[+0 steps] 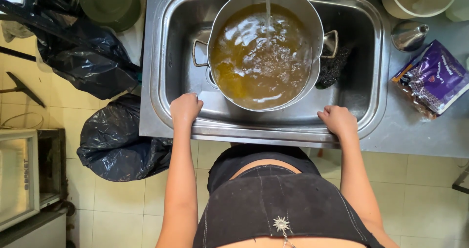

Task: Removing internal components from a deep fryer and filling a large pot with water for cleaning.

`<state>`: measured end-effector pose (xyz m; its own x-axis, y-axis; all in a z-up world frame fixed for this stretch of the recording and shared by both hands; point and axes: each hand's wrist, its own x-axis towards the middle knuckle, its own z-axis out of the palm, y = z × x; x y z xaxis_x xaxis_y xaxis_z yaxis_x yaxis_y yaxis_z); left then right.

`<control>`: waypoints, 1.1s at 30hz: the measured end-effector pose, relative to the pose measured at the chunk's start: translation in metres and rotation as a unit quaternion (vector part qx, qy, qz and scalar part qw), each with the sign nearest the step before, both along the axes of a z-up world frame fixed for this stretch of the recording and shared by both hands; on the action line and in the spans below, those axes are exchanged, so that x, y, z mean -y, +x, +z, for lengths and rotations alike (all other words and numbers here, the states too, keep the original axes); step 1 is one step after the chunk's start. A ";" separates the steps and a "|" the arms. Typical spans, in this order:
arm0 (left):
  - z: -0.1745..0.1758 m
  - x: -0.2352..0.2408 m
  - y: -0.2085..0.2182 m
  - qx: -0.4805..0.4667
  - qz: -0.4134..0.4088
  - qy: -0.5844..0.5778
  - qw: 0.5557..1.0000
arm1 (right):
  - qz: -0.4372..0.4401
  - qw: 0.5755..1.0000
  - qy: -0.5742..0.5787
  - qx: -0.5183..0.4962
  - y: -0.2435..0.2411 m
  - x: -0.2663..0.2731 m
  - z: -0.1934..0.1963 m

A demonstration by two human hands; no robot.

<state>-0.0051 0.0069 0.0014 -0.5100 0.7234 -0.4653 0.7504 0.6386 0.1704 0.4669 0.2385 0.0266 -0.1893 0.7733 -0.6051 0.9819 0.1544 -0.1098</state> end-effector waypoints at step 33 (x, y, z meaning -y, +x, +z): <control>-0.005 0.000 -0.001 -0.009 0.011 0.007 1.000 | 0.005 1.000 0.002 0.012 0.000 0.000 0.000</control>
